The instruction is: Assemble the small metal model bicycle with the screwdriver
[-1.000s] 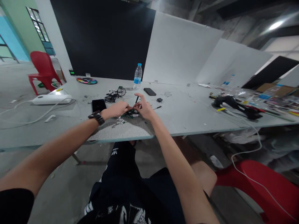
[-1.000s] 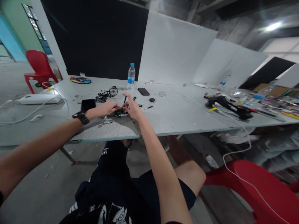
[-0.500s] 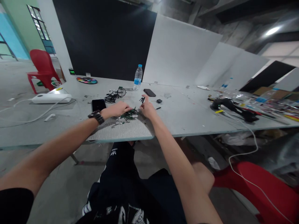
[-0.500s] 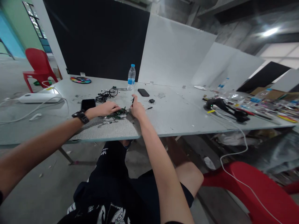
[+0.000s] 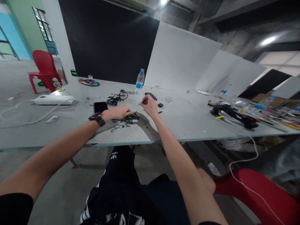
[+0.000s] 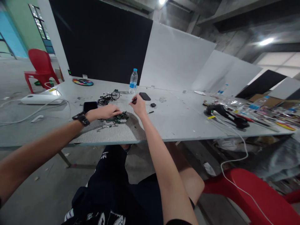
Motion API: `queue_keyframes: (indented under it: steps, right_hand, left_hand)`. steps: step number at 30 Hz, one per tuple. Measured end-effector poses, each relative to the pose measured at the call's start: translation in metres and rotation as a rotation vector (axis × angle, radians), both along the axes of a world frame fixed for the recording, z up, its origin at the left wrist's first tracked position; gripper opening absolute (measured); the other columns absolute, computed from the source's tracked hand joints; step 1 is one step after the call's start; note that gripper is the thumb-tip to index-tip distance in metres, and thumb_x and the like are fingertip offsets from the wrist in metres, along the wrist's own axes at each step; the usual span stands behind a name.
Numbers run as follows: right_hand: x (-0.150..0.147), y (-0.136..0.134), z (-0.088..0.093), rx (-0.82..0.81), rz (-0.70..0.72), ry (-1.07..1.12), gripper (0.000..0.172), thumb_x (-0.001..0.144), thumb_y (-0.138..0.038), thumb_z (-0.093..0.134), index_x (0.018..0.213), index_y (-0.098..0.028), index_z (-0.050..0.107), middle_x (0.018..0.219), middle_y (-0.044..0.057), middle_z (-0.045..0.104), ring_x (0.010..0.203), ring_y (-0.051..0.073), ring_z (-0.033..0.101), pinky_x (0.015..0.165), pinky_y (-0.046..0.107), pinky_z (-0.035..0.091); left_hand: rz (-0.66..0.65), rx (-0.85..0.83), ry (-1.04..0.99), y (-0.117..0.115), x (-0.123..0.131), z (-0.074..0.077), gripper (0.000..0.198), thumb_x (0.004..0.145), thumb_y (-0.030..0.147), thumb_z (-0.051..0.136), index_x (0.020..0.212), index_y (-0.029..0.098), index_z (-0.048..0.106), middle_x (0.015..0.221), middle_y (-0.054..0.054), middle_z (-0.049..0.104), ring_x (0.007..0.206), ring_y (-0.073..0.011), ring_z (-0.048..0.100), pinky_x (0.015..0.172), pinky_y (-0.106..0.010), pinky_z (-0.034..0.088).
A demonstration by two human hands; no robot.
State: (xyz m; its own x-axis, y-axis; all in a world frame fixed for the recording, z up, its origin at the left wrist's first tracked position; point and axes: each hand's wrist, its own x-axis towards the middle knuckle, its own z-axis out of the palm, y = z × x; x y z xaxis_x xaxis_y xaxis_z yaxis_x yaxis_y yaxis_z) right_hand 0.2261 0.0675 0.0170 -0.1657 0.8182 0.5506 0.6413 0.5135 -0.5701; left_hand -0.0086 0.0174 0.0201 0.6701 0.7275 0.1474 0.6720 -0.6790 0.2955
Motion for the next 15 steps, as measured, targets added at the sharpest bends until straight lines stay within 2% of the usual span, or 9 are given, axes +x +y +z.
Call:
queue_keyframes:
  steps: [2,4,8,12,15]
  right_hand:
    - [-0.007,0.005,0.002,-0.011,0.046,-0.076,0.017,0.082,-0.022,0.078,0.092,-0.02,0.066,0.088,0.004,0.076,0.082,0.02,0.072,0.084,0.032,0.054]
    - [-0.015,0.007,0.001,-0.029,0.082,-0.189,0.011,0.082,-0.02,0.08,0.088,-0.019,0.07,0.089,0.005,0.078,0.083,0.019,0.072,0.084,0.03,0.054]
    - [-0.024,0.008,-0.001,-0.082,0.108,-0.477,0.012,0.088,-0.016,0.077,0.099,-0.018,0.081,0.098,0.009,0.083,0.092,0.022,0.075,0.087,0.03,0.054]
    - [-0.025,0.011,0.002,-0.122,0.036,-0.73,0.015,0.095,-0.02,0.073,0.103,-0.018,0.086,0.106,0.015,0.083,0.099,0.028,0.076,0.088,0.032,0.054]
    - [-0.025,0.015,0.006,-0.13,-0.003,-0.801,0.019,0.099,-0.022,0.068,0.105,-0.016,0.085,0.111,0.018,0.082,0.101,0.029,0.076,0.086,0.032,0.054]
  left_hand:
    - [-0.006,-0.03,0.059,0.002,-0.007,0.005,0.055,0.107,0.059,0.043,0.081,0.018,0.068,0.071,-0.008,0.065,0.061,-0.0191,0.051,0.064,-0.034,0.033]
    - [0.003,-0.077,0.093,0.004,-0.013,0.01,0.052,0.104,0.061,0.049,0.09,0.017,0.072,0.081,-0.01,0.071,0.068,-0.0204,0.057,0.066,-0.033,0.036]
    - [0.029,-0.123,0.131,0.002,-0.017,0.017,0.053,0.102,0.063,0.051,0.106,0.017,0.075,0.094,-0.012,0.075,0.078,-0.0228,0.063,0.069,-0.032,0.04]
    - [0.021,-0.114,0.142,0.0,-0.016,0.018,0.052,0.104,0.061,0.049,0.109,0.015,0.074,0.096,-0.012,0.075,0.079,-0.0233,0.064,0.068,-0.031,0.041]
    - [0.011,-0.101,0.131,0.002,-0.016,0.015,0.051,0.104,0.06,0.05,0.108,0.016,0.074,0.096,-0.012,0.075,0.079,-0.0225,0.064,0.069,-0.031,0.041]
